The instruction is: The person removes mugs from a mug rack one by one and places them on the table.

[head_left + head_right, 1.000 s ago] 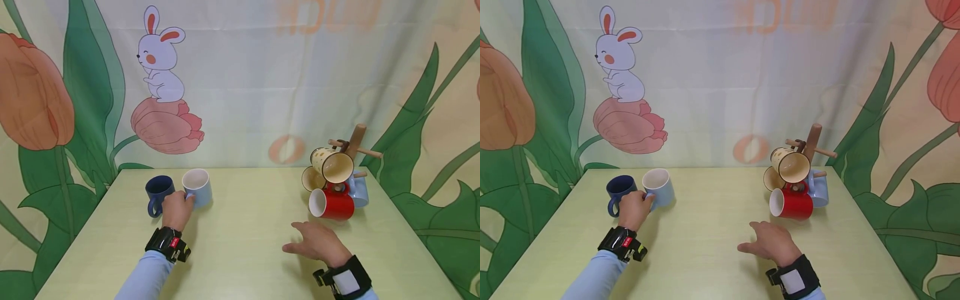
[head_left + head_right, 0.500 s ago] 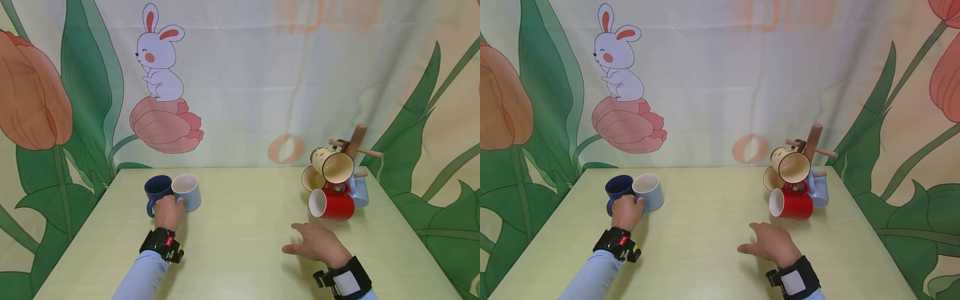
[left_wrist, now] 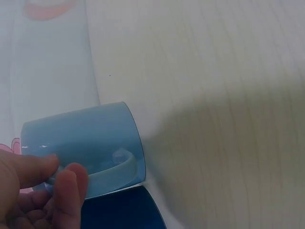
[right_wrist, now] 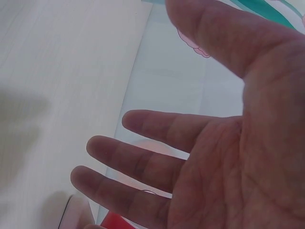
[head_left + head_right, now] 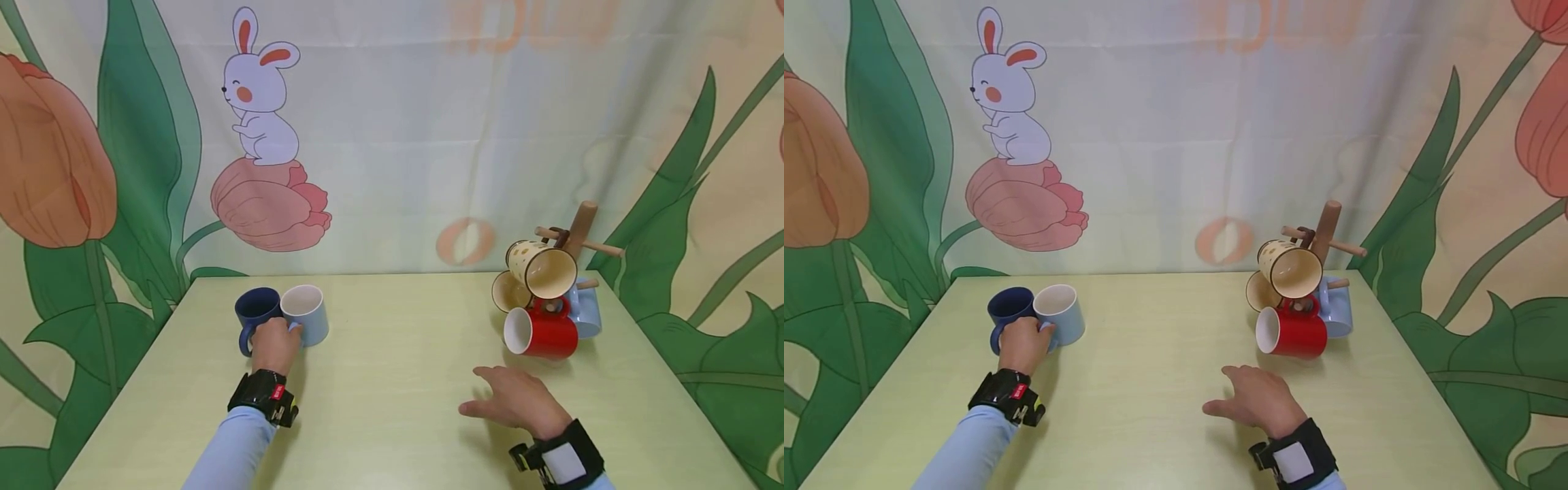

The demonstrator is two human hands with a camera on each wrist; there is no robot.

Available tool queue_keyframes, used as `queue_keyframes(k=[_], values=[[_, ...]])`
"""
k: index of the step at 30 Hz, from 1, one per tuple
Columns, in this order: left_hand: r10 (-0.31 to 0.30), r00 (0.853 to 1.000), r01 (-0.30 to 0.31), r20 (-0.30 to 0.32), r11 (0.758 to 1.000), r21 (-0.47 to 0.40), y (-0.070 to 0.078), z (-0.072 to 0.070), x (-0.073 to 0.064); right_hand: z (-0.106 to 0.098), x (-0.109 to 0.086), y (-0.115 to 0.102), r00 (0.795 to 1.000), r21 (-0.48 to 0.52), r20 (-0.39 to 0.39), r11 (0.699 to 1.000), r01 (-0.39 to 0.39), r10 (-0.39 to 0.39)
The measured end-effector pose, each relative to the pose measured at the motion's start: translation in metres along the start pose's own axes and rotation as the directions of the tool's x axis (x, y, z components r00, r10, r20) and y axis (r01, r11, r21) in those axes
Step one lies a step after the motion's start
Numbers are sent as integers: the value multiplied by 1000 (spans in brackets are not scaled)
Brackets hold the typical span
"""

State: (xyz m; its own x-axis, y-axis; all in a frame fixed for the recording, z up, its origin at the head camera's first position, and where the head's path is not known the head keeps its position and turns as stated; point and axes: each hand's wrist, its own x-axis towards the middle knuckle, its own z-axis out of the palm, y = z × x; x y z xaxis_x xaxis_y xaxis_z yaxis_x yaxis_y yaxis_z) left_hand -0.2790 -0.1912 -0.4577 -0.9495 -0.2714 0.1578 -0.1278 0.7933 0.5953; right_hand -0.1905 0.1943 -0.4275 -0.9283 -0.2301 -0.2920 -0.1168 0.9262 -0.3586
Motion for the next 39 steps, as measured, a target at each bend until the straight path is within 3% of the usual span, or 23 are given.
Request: queue_keyframes(k=[7, 12, 17, 21, 24, 27, 33, 39], values=[[-37, 999, 36, 27, 999, 38, 3, 0, -2, -1, -1, 0, 1000, 2, 4, 1000, 0, 0], [-12, 999, 10, 30, 996, 86, 1, 0, -4, -1, -2, 0, 1000, 3, 5, 1000, -8, 8], [48, 999, -46, -13, 990, 134, -5, 1, -6, 0, -1, 0, 1000, -3, -5, 1000, 3, -3], [86, 993, -73, -86, 986, 149, -4, 0, -10, 0, 0, -1, 1000, -6, -10, 1000, 13, -13], [109, 985, -90, -131, 985, 145, 3, -3, -14, -2, -1, -2, 1000, -7, -15, 1000, 15, -15], [129, 983, -111, -133, 984, 139, 13, -8, -18, -3, -3, -3, 1000, -13, -21, 1000, 20, -21], [178, 981, -164, -84, 976, 144, 33, -10, -22, -8, -7, -1, 999, -11, -37, 999, 34, -35], [277, 961, -270, -15, 947, 173, 53, -5, -26, -20, -12, 9, 995, -28, -85, 999, 41, -43]])
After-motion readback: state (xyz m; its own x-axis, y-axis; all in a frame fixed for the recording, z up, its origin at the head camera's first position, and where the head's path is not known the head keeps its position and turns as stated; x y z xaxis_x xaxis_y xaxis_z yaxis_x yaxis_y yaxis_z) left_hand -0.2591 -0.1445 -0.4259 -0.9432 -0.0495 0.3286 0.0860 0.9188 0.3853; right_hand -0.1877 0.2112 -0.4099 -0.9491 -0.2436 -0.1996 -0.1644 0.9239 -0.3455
